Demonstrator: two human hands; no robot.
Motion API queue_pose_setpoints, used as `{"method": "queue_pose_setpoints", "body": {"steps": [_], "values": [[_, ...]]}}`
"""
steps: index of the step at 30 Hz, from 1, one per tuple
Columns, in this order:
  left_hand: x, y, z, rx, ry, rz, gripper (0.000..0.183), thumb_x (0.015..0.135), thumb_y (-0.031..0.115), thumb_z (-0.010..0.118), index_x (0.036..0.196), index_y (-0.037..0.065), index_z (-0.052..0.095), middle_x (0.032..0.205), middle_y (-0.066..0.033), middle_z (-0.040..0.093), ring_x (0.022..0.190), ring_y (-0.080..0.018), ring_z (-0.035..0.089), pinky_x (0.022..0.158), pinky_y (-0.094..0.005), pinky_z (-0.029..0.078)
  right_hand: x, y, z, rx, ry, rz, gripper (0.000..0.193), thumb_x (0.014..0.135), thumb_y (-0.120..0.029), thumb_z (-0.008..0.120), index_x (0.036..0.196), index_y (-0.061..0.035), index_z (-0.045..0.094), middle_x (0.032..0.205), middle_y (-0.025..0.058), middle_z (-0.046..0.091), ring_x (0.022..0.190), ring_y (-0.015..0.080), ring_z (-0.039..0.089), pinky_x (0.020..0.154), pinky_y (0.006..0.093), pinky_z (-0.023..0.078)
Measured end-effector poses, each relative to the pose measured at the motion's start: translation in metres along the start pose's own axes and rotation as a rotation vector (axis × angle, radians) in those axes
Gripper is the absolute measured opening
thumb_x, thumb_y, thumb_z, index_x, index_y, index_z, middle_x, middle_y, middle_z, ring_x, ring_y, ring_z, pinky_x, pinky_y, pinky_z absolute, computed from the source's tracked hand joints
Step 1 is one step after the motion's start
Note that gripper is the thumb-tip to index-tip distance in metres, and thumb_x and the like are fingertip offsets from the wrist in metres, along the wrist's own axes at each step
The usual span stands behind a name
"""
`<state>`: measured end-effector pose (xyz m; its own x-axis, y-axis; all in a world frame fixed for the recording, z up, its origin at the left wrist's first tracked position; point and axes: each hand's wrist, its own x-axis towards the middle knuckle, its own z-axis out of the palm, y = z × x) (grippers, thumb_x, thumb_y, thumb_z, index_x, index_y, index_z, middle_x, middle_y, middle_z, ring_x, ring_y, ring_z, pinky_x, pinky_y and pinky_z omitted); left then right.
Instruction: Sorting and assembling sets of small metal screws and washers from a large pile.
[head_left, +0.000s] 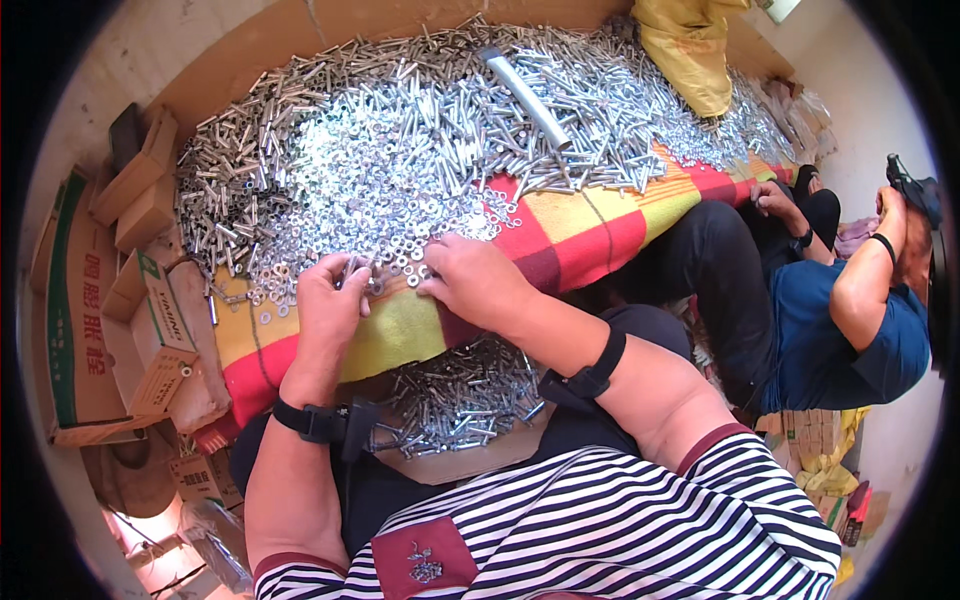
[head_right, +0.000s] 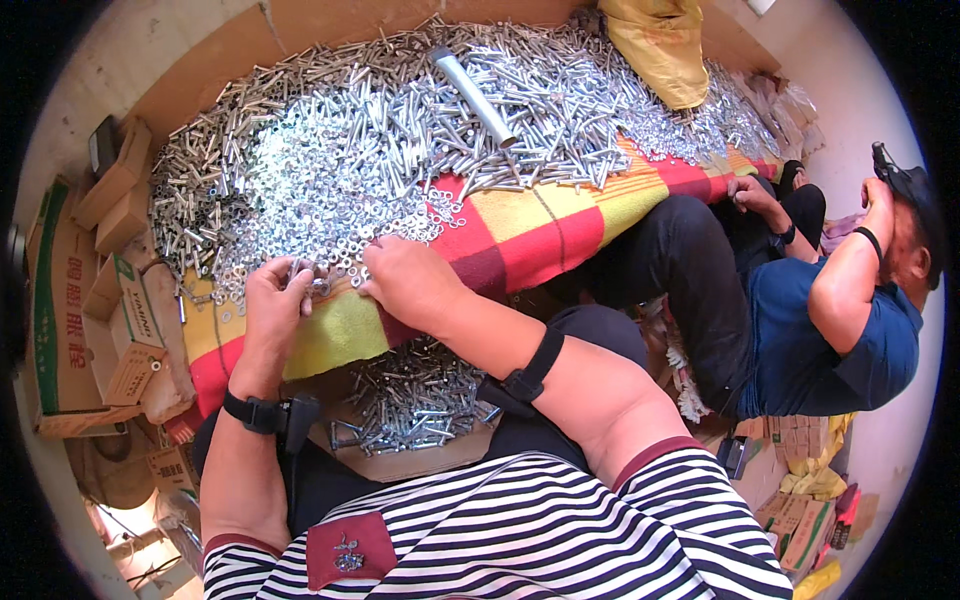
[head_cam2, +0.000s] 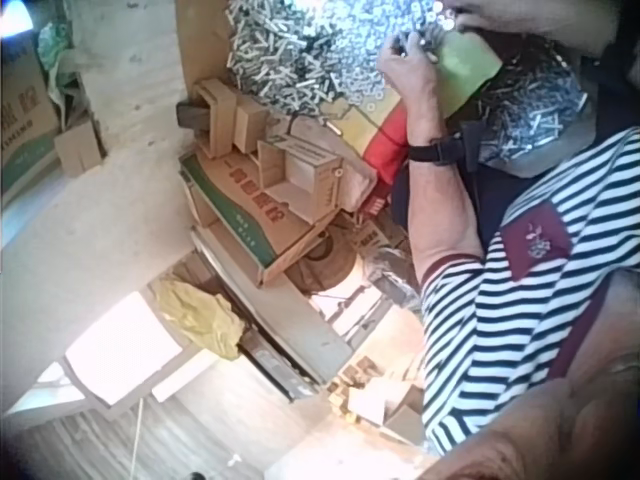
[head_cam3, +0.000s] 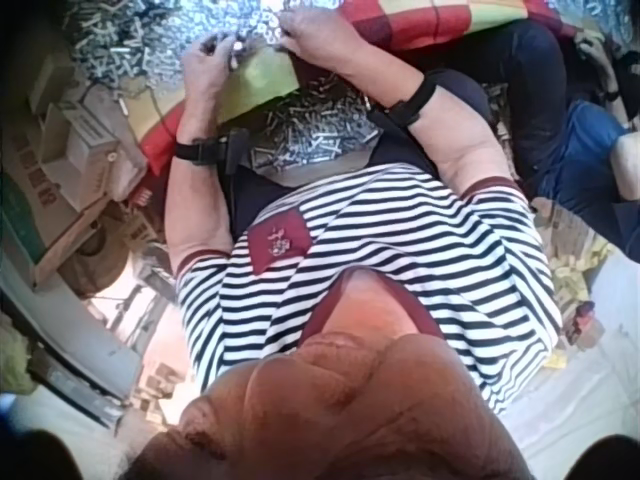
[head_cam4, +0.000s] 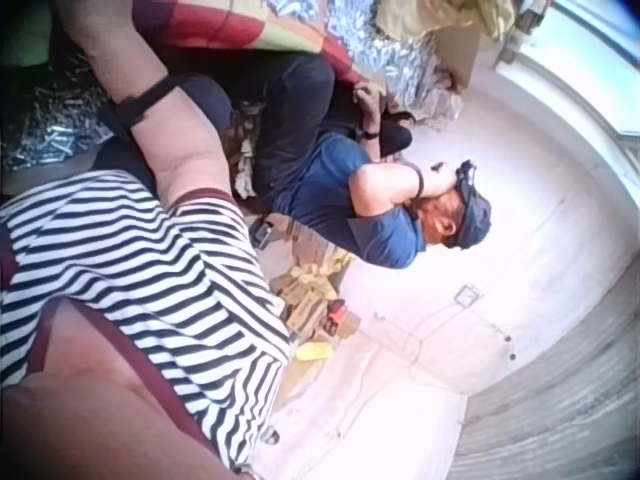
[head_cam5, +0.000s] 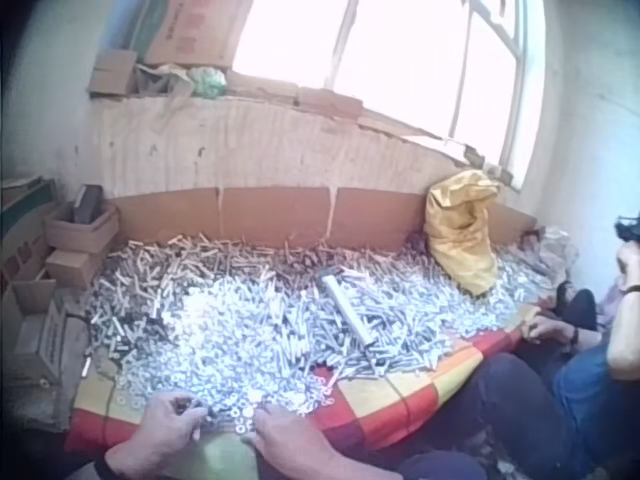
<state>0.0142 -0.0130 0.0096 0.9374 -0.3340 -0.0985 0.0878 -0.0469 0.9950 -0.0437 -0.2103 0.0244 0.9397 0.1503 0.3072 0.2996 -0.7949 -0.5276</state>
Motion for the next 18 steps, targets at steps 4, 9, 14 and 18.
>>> {"method": "queue_pose_setpoints", "body": {"steps": [4,9,14,18], "values": [[0.004,-0.007,0.006,0.245,0.011,0.004,0.006,0.085,0.000,0.059,0.087,-0.004,0.064,0.070,-0.0064,0.066,0.049,-0.0058,0.053,0.044,-0.0207,0.040,0.000,0.002,-0.003,-0.124,-0.039,0.006,0.017,0.078,-0.016,0.066,0.079,-0.0013,0.059,0.078,0.0163,0.060,0.082,0.0343,0.061,0.071,0.0423,0.049],[0.005,0.000,0.022,-0.067,-0.047,-0.084,0.009,0.087,0.003,0.059,0.092,-0.004,0.063,0.077,-0.0101,0.068,0.050,-0.0073,0.055,0.043,-0.0205,0.039,0.007,0.016,-0.019,0.492,-0.064,0.294,0.015,0.082,-0.005,0.062,0.095,0.0031,0.061,0.076,0.0090,0.064,0.064,0.0156,0.063,0.060,0.0286,0.053],[0.000,0.012,0.033,-0.120,-0.136,-0.190,0.008,0.087,0.004,0.060,0.091,-0.002,0.063,0.075,-0.0090,0.068,0.047,-0.0063,0.054,0.037,-0.0185,0.033,0.010,0.013,-0.029,0.984,-0.063,0.488,0.017,0.087,-0.002,0.061,0.102,0.0046,0.063,0.079,0.0058,0.065,0.067,0.0091,0.062,0.058,0.0232,0.055],[-0.004,0.019,0.032,-0.104,-0.169,-0.206,0.007,0.089,0.007,0.060,0.091,0.000,0.061,0.074,-0.0076,0.066,0.047,-0.0055,0.051,0.037,-0.0175,0.031,0.010,0.008,-0.021,1.003,-0.082,0.426,0.013,0.084,-0.001,0.062,0.095,0.0044,0.066,0.080,0.0091,0.067,0.064,0.0112,0.065,0.055,0.0225,0.054]]}}
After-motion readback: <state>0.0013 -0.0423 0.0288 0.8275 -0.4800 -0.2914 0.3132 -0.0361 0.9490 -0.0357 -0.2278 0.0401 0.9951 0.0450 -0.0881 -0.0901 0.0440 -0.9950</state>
